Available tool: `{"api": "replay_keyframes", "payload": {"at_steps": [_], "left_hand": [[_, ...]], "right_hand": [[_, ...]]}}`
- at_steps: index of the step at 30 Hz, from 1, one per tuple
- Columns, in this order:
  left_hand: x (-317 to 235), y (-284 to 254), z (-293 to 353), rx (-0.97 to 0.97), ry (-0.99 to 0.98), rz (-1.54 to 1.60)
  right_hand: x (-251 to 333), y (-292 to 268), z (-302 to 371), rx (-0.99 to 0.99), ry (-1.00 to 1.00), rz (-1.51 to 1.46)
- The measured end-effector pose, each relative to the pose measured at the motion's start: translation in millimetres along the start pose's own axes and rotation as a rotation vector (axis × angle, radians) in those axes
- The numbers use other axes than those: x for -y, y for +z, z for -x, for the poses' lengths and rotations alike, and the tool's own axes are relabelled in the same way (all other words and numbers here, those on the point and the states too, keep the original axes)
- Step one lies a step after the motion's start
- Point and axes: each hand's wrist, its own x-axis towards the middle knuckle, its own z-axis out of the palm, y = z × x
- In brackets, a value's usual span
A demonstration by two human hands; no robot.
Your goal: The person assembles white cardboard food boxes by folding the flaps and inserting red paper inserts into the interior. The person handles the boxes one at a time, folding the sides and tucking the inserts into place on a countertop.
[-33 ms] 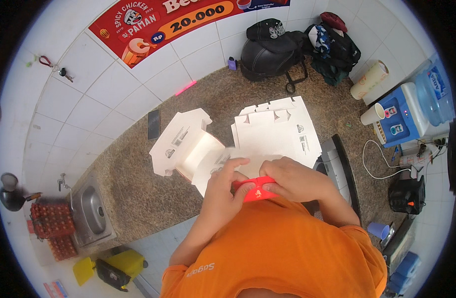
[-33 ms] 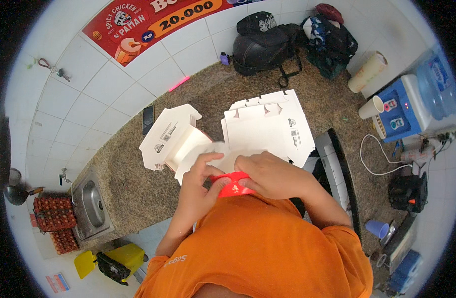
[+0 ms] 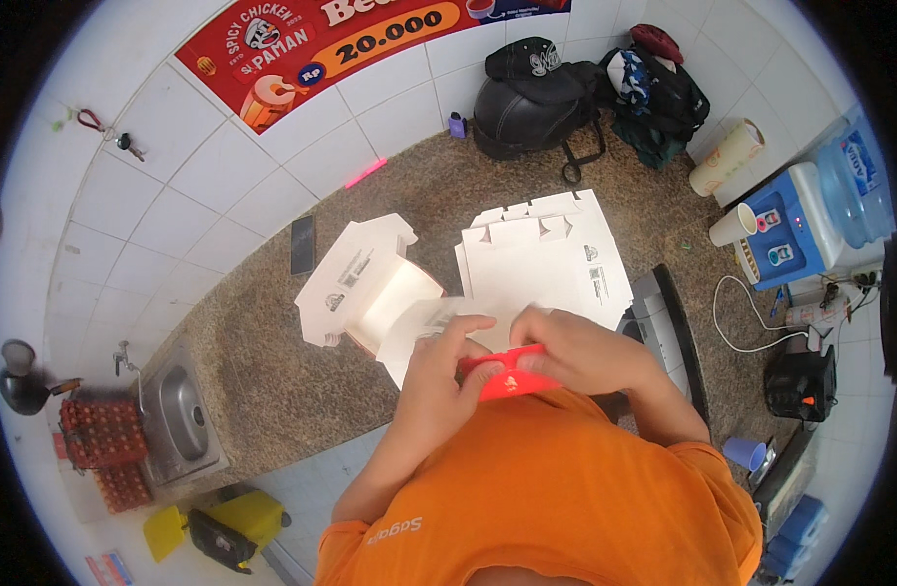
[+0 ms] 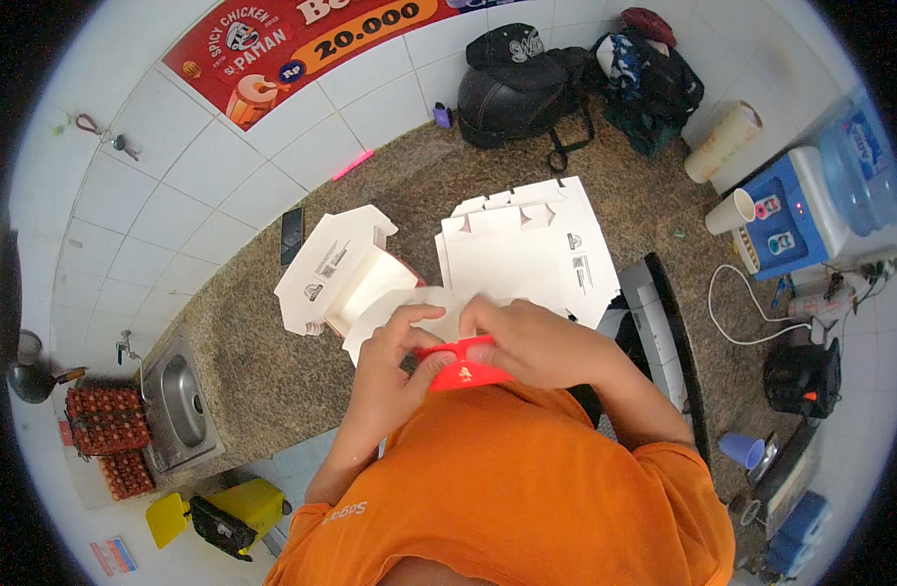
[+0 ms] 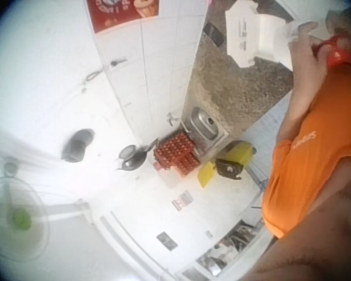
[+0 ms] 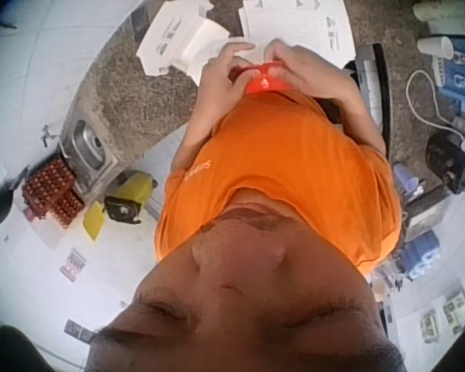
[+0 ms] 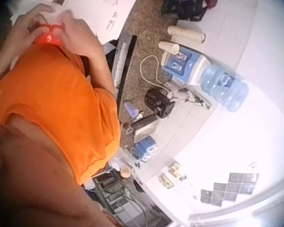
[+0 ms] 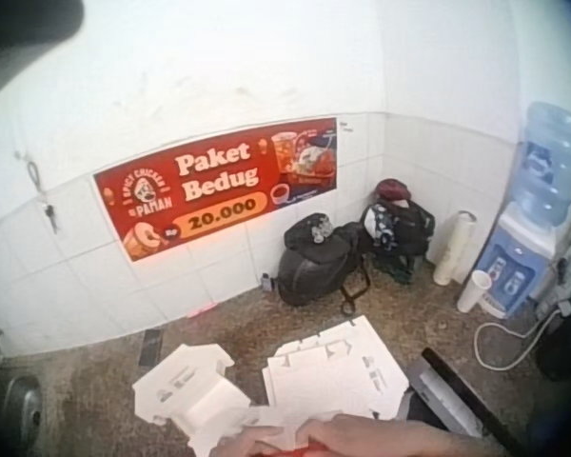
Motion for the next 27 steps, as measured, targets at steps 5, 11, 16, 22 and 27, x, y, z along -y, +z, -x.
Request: {"api": "replay_keyframes", "payload": {"at_steps": [5,11,16,22,27], "left_hand": [[-12,-8,1,0.017,0.202,-0.265],[7,0,4,-0.547,0.5,-0.351],[39,23,10,-0.52,0.434,-0.275],[57,21,29,-0.462,0.741,-0.152],[97,-9,28,-0.908,0.551,-0.033]], "right_hand": [[-6,3,-2,0.168,-0.077,0.005],[-3,32,-13,-0.388,0.167,-0.395],[-19,61,-40,-0.318,0.052,-0.625],[-137,84,-81,-0.136,0.036,-0.403],[-86,90,-178,-0.451,-0.14,0.066]]}}
